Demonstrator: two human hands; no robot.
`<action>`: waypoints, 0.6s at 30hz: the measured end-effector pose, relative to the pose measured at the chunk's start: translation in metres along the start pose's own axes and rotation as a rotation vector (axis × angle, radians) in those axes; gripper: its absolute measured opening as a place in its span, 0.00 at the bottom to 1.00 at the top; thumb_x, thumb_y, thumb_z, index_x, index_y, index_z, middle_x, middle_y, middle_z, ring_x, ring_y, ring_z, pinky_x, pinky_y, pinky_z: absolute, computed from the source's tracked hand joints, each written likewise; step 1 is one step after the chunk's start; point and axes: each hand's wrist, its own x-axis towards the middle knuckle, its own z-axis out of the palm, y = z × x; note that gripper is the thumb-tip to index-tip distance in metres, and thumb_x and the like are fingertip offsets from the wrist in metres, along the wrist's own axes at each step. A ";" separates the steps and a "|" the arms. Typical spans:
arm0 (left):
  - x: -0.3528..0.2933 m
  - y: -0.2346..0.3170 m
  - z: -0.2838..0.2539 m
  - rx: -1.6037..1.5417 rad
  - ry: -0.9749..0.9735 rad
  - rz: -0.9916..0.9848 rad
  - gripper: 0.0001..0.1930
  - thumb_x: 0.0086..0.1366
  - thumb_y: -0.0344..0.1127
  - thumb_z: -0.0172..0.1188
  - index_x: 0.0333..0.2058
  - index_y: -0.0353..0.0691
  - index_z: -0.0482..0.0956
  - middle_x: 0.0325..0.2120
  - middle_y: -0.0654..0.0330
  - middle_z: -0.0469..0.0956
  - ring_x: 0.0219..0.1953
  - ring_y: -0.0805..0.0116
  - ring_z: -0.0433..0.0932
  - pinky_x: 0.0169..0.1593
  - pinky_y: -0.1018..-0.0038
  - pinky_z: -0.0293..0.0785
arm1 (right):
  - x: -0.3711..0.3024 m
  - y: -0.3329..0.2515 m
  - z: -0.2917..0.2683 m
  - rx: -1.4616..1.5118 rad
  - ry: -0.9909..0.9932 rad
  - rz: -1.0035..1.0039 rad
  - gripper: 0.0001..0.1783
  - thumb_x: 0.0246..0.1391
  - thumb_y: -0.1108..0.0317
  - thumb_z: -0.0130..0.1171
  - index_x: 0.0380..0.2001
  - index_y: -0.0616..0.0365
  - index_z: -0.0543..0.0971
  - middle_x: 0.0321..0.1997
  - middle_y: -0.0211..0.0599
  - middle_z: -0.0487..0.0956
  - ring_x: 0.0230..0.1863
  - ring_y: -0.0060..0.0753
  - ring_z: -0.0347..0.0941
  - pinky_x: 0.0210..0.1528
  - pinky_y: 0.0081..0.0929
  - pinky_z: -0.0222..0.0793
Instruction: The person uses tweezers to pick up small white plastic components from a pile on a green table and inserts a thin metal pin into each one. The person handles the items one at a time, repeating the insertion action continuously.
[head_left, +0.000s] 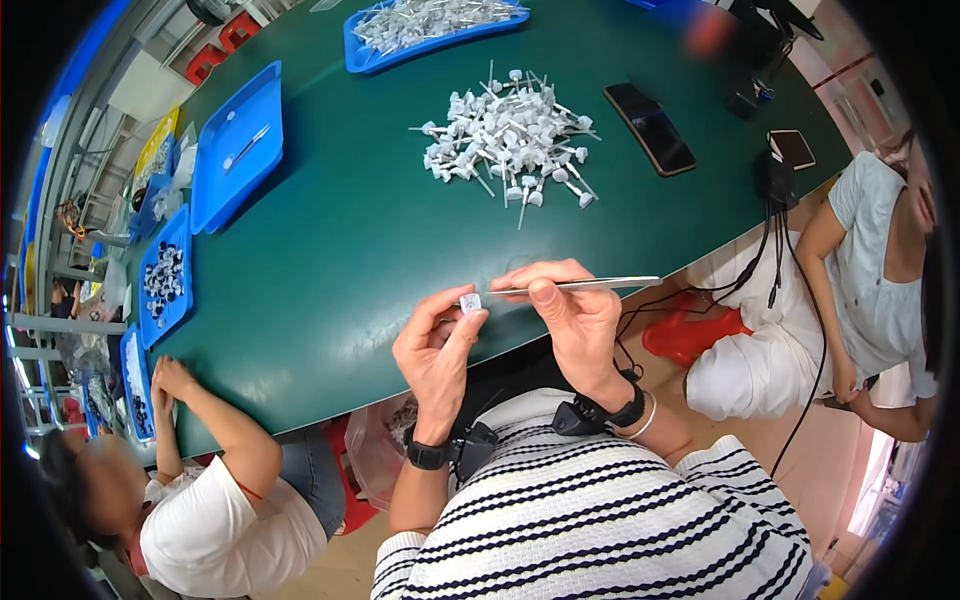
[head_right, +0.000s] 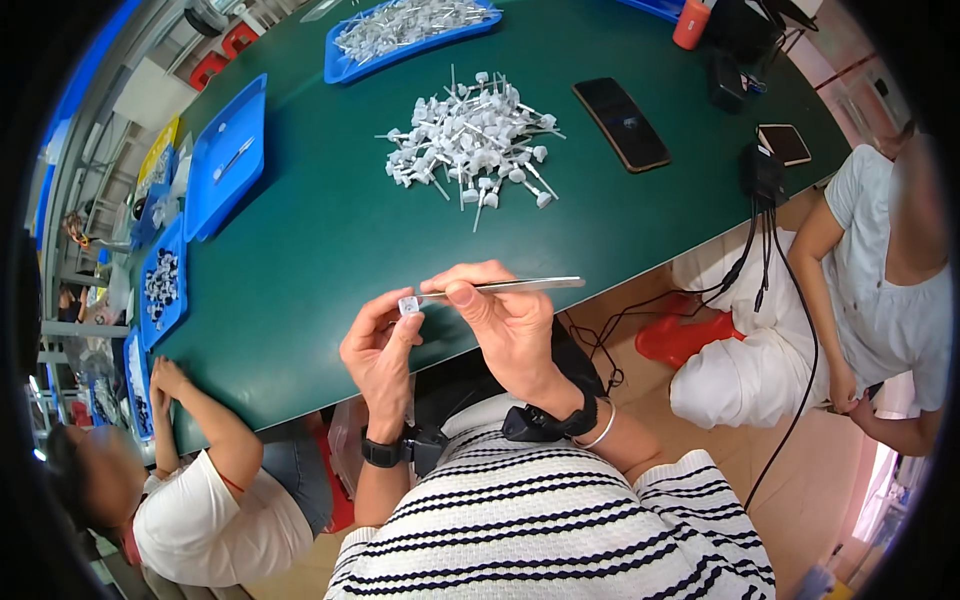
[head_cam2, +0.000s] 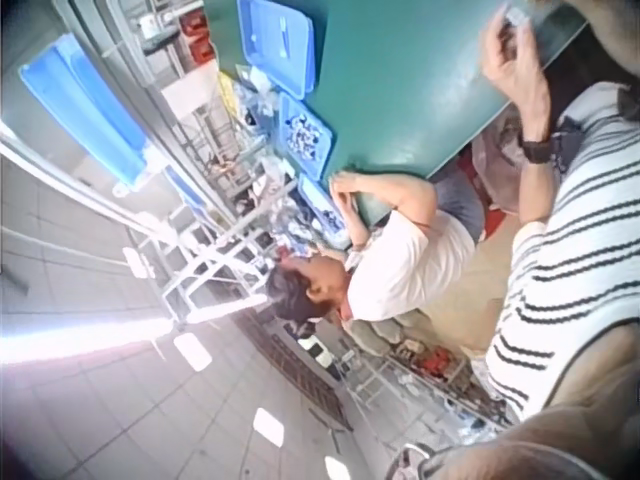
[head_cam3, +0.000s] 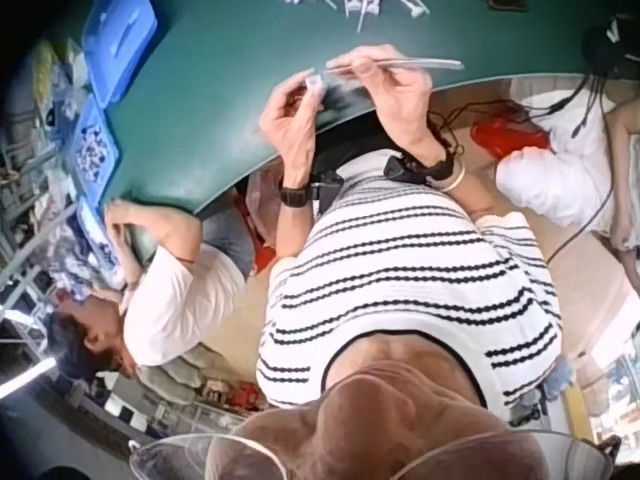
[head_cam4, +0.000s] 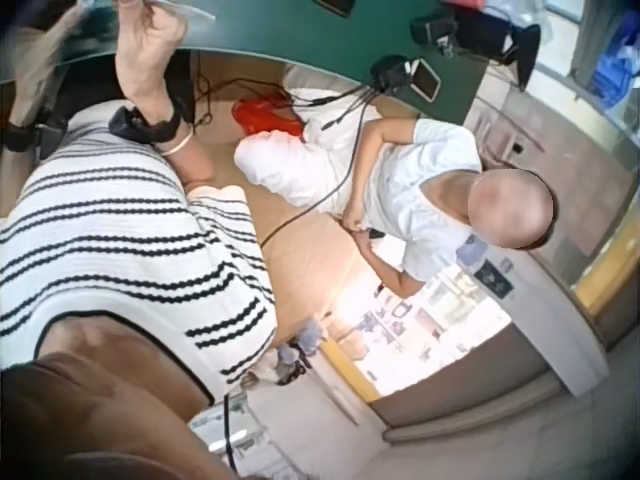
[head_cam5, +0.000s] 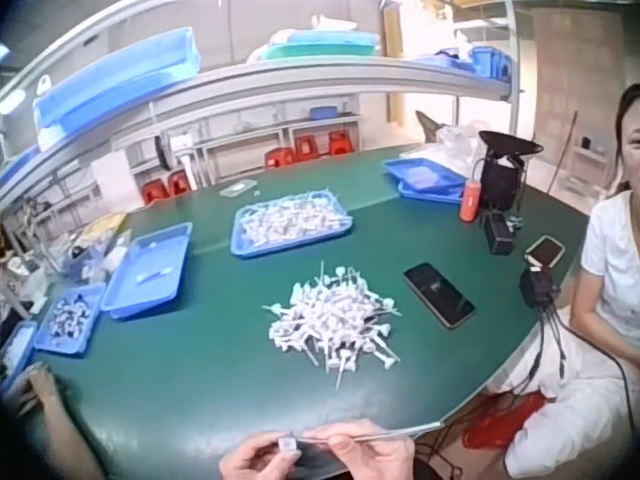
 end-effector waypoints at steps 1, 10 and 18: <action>-0.001 -0.001 0.003 -0.053 0.000 -0.025 0.15 0.58 0.20 0.67 0.45 0.33 0.81 0.36 0.62 0.79 0.34 0.80 0.76 0.38 0.82 0.76 | 0.000 0.002 -0.001 -0.040 -0.026 -0.008 0.14 0.66 0.64 0.55 0.40 0.67 0.79 0.39 0.45 0.83 0.43 0.32 0.81 0.47 0.27 0.79; -0.001 -0.016 0.011 -0.184 -0.037 -0.083 0.13 0.61 0.21 0.65 0.45 0.29 0.78 0.38 0.57 0.81 0.38 0.74 0.81 0.42 0.79 0.80 | -0.001 0.008 -0.003 -0.232 -0.015 -0.037 0.10 0.63 0.70 0.58 0.34 0.68 0.83 0.36 0.34 0.83 0.31 0.20 0.76 0.34 0.20 0.72; -0.004 -0.012 0.010 -0.133 -0.042 -0.092 0.16 0.62 0.20 0.64 0.49 0.28 0.78 0.42 0.54 0.81 0.43 0.70 0.81 0.49 0.77 0.79 | 0.000 0.014 -0.002 -0.150 -0.005 -0.035 0.11 0.63 0.70 0.58 0.35 0.68 0.83 0.35 0.34 0.83 0.32 0.22 0.77 0.34 0.21 0.74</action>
